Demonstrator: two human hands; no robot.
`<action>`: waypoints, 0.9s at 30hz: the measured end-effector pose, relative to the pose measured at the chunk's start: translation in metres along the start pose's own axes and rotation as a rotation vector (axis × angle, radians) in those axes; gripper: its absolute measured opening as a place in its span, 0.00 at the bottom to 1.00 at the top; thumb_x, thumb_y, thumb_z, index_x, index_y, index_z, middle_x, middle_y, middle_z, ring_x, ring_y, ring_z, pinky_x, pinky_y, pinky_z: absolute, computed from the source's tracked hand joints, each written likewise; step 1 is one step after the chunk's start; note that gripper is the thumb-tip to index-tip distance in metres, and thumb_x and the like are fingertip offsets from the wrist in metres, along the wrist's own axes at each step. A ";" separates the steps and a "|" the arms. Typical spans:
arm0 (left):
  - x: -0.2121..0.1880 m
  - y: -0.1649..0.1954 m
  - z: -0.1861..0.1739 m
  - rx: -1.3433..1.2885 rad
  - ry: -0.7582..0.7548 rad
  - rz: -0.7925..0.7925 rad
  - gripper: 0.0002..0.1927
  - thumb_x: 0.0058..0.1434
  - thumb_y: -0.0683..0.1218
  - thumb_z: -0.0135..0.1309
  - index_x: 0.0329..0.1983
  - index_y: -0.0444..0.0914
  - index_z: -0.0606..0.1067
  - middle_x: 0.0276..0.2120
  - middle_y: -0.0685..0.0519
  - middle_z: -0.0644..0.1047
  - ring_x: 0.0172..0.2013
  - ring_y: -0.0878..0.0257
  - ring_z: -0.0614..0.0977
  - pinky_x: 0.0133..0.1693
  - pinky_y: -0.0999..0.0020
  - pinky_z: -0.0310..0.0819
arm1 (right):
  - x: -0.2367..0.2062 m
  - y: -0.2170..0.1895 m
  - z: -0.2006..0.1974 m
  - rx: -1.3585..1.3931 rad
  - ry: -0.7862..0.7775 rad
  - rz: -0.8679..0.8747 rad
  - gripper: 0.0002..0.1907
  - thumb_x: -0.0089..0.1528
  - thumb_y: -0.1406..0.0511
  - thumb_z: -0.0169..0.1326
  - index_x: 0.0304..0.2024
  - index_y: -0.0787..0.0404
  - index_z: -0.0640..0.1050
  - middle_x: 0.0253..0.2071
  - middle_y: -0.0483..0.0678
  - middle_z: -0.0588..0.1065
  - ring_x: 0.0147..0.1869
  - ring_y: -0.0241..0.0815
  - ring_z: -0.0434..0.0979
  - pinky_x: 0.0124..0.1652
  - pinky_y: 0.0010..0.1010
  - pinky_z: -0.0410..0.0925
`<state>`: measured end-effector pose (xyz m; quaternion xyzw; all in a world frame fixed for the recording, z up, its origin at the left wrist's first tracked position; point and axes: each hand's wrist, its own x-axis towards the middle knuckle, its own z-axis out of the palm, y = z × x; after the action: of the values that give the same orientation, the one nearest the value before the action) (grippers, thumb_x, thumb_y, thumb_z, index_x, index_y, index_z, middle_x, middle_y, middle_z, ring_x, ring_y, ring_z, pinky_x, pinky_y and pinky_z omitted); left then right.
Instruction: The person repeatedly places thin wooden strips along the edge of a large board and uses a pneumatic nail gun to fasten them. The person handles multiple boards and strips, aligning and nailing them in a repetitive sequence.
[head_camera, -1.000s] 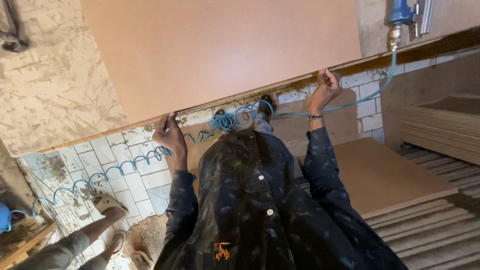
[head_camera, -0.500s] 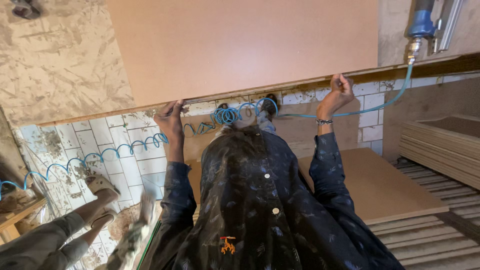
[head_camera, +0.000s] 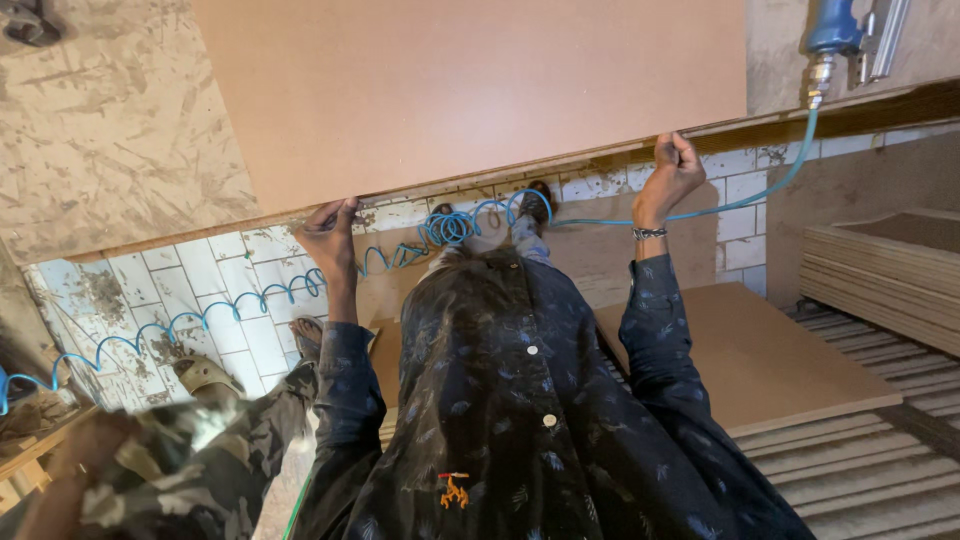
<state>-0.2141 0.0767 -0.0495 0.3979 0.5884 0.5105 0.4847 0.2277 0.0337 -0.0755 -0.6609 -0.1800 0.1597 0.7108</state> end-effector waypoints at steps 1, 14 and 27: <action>-0.001 0.001 0.002 -0.015 0.011 -0.002 0.10 0.64 0.40 0.64 0.43 0.26 0.82 0.34 0.46 0.84 0.34 0.65 0.84 0.38 0.73 0.81 | 0.000 0.001 0.000 -0.010 0.000 0.006 0.05 0.62 0.74 0.62 0.39 0.73 0.83 0.33 0.44 0.78 0.36 0.31 0.75 0.36 0.22 0.70; -0.010 0.004 0.019 0.023 0.179 0.015 0.11 0.65 0.39 0.62 0.44 0.24 0.81 0.35 0.43 0.84 0.31 0.63 0.84 0.33 0.72 0.81 | 0.000 0.003 0.002 -0.064 -0.018 -0.051 0.05 0.61 0.73 0.66 0.37 0.71 0.83 0.33 0.42 0.77 0.36 0.30 0.71 0.38 0.23 0.67; -0.036 -0.027 0.045 0.689 0.594 0.337 0.03 0.67 0.40 0.63 0.42 0.36 0.83 0.40 0.50 0.87 0.41 0.57 0.87 0.48 0.58 0.77 | 0.063 -0.008 -0.043 -0.177 0.216 -0.015 0.23 0.60 0.50 0.64 0.42 0.63 0.84 0.27 0.38 0.71 0.27 0.29 0.63 0.26 0.21 0.58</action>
<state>-0.1620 0.0477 -0.0710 0.4619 0.7636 0.4488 0.0462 0.3037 0.0242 -0.0675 -0.7331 -0.1210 0.0659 0.6660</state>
